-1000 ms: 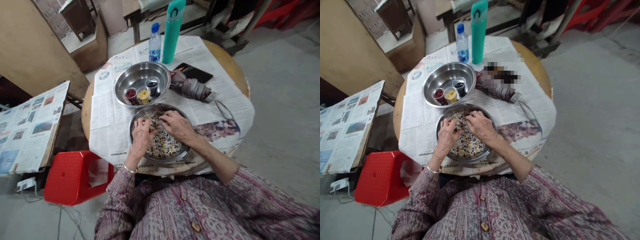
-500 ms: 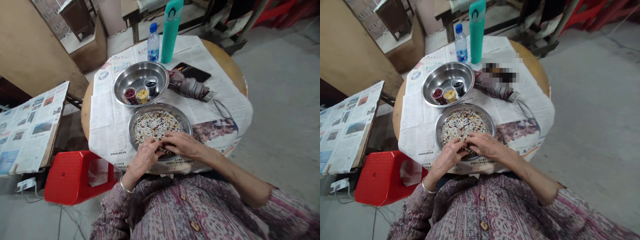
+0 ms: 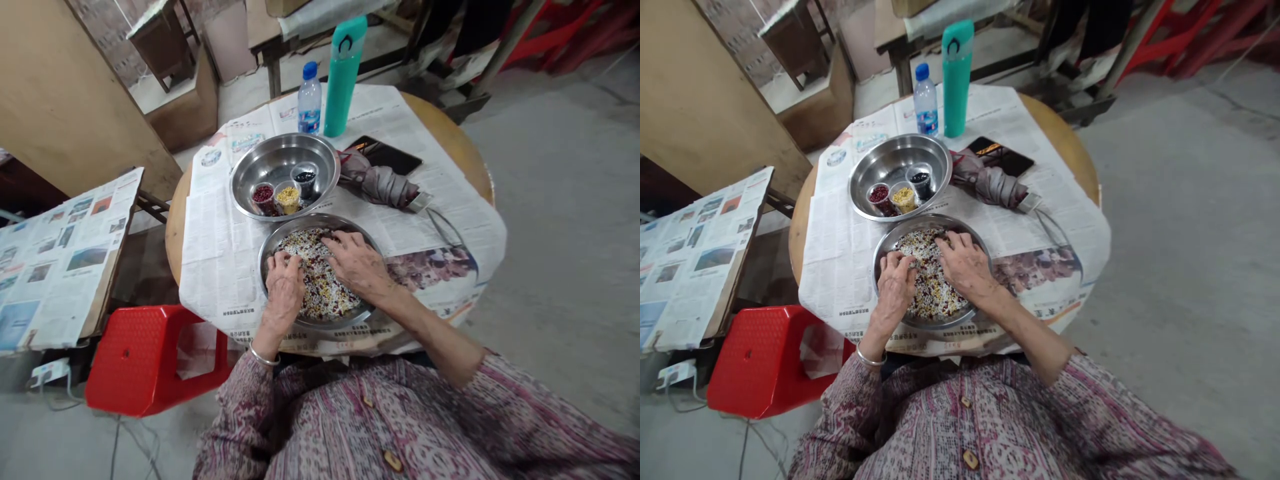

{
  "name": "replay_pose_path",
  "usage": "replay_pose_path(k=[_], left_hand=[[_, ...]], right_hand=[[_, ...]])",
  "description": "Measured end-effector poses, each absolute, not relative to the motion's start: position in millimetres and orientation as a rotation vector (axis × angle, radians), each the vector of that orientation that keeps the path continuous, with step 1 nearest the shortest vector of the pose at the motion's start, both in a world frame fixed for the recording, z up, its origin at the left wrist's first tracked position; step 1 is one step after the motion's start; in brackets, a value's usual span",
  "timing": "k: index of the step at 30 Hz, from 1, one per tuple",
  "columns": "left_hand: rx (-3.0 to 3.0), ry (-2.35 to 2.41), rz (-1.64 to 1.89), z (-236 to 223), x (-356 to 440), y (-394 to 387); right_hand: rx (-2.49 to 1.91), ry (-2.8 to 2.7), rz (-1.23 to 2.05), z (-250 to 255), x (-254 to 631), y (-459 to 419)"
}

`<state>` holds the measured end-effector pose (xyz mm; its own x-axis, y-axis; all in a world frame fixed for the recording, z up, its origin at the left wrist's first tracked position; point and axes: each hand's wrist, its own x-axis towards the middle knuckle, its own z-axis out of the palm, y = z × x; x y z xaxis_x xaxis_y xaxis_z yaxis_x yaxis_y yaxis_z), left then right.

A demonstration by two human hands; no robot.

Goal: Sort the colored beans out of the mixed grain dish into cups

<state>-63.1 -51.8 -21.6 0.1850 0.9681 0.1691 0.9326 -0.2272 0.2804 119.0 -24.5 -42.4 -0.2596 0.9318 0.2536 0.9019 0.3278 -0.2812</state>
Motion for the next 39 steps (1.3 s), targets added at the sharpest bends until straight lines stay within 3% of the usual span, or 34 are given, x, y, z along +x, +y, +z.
replay_pose_path(k=[14,24,34,39], left_hand=[[2.154,1.831,0.727,-19,-72,-62],[2.311,1.987,0.436,-21,-74,-70],[2.312,1.962,0.38,-24,-76,-71],[2.296,1.96,0.301,-22,-75,-72]], right_hand=[[-0.842,-2.605,0.274,-47,85,-38],[-1.201,-2.483,-0.008,-42,114,-18],[-1.076,-2.495,0.389,-49,116,-52],[-1.075,-2.451,0.35,-40,93,-44]])
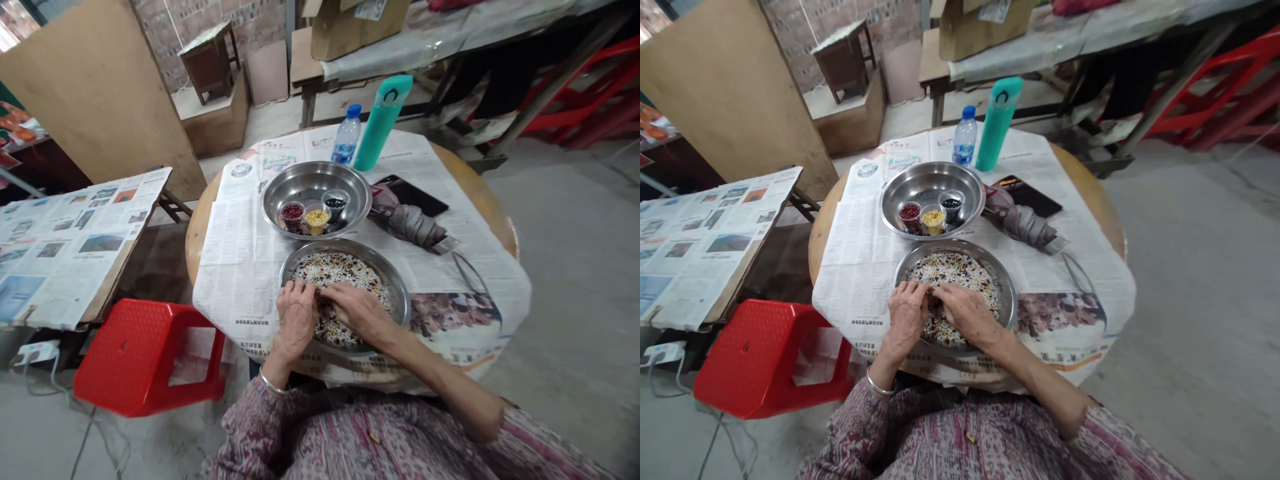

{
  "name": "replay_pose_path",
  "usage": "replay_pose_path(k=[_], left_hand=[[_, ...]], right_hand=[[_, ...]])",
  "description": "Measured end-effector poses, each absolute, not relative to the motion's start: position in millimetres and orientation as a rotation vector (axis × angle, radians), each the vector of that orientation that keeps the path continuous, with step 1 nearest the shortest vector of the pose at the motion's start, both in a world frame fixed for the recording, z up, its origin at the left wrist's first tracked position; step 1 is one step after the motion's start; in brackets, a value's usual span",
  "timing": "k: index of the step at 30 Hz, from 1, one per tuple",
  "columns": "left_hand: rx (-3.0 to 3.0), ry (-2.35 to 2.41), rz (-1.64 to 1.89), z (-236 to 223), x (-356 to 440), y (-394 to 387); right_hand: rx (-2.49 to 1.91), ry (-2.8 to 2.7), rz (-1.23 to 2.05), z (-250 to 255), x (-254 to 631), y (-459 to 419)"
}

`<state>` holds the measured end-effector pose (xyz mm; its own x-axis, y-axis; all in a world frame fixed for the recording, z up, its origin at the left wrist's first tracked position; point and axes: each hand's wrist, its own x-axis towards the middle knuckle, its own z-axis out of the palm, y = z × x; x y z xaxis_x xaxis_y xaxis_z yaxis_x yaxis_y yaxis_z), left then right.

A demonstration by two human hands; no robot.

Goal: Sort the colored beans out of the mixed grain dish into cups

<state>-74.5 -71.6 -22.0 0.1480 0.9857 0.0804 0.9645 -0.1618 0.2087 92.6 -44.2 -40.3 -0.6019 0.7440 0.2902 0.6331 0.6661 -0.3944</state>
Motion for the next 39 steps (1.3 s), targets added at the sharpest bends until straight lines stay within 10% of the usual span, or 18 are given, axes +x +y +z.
replay_pose_path(k=[14,39], left_hand=[[2.269,1.967,0.331,-27,-74,-69],[2.293,1.94,0.386,-28,-73,-72]], right_hand=[[-1.374,-2.158,0.306,45,42,96],[-1.422,-2.477,0.161,26,9,164]])
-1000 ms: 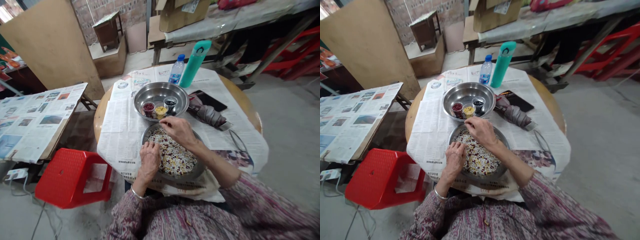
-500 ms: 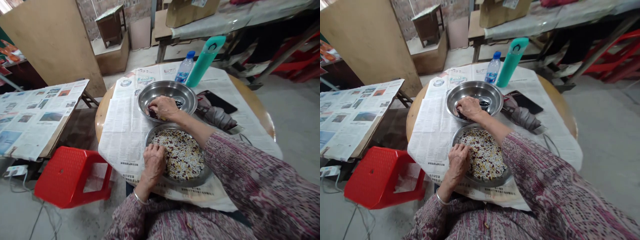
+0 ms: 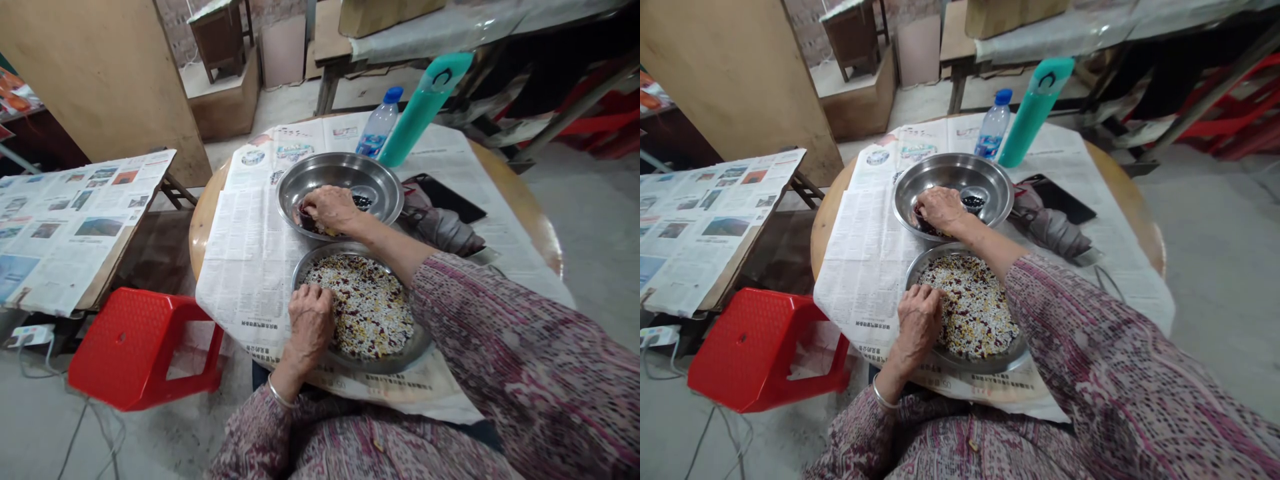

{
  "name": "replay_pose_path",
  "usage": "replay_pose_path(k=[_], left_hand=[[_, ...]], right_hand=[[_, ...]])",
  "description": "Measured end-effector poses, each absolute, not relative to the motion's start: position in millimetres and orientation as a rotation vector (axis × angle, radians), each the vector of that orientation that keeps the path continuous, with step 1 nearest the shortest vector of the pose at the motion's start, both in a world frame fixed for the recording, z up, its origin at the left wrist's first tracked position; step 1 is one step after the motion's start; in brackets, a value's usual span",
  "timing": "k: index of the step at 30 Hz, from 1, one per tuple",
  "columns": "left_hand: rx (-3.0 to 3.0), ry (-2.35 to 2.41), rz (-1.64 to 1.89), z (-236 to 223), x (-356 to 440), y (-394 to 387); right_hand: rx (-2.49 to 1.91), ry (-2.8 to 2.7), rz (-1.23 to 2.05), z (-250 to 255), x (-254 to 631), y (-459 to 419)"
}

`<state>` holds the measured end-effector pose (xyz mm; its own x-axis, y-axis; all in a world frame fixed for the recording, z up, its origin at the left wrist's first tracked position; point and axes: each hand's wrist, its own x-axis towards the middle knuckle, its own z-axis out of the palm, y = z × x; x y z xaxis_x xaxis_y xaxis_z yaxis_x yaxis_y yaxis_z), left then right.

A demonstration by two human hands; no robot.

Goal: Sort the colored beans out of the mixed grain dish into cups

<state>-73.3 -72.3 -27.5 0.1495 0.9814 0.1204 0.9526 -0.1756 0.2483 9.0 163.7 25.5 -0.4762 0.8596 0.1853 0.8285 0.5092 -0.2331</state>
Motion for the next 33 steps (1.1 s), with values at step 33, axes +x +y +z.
replay_pose_path(k=[33], left_hand=[[2.267,1.96,0.404,-16,-72,-71]], right_hand=[[-1.242,-2.512,0.278,-33,101,-18]])
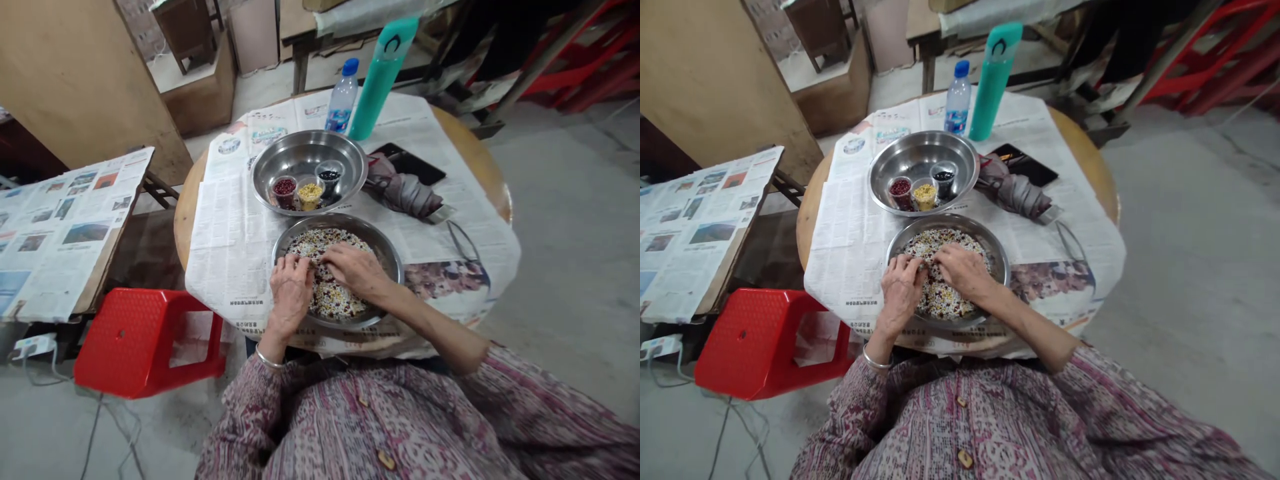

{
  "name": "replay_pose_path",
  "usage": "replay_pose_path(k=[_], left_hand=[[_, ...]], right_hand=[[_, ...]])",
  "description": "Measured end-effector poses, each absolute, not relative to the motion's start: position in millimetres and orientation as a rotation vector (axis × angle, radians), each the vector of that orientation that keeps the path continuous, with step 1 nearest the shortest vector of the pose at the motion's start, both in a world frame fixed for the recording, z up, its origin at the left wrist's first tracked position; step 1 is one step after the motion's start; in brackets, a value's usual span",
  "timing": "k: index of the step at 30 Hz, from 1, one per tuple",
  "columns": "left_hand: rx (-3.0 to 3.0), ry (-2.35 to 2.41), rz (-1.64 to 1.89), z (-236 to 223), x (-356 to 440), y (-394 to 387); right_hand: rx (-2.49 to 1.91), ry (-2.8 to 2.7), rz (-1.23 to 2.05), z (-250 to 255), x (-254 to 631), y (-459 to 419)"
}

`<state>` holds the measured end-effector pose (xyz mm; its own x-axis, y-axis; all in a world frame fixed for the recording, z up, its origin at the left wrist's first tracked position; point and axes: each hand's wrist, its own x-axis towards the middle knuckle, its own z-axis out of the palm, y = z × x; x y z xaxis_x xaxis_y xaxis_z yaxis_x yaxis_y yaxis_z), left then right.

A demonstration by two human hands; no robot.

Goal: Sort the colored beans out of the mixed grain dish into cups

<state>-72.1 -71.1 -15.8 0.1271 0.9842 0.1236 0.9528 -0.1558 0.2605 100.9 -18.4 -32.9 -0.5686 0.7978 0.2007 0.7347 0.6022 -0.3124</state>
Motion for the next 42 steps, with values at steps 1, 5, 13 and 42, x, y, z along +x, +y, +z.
replay_pose_path(k=[1,5,13,42], left_hand=[[2.278,1.955,0.418,-15,-72,-71],[2.322,1.917,0.382,-14,-72,-70],[2.388,1.814,0.396,-23,-77,-67],[2.171,1.939,0.644,-17,-75,-67]], right_hand=[[-1.307,-2.465,0.245,-33,103,-15],[-1.434,-2.363,0.163,-34,106,-15],[-1.225,-2.522,0.577,-33,103,-35],[-1.019,-2.579,0.451,-30,74,-16]])
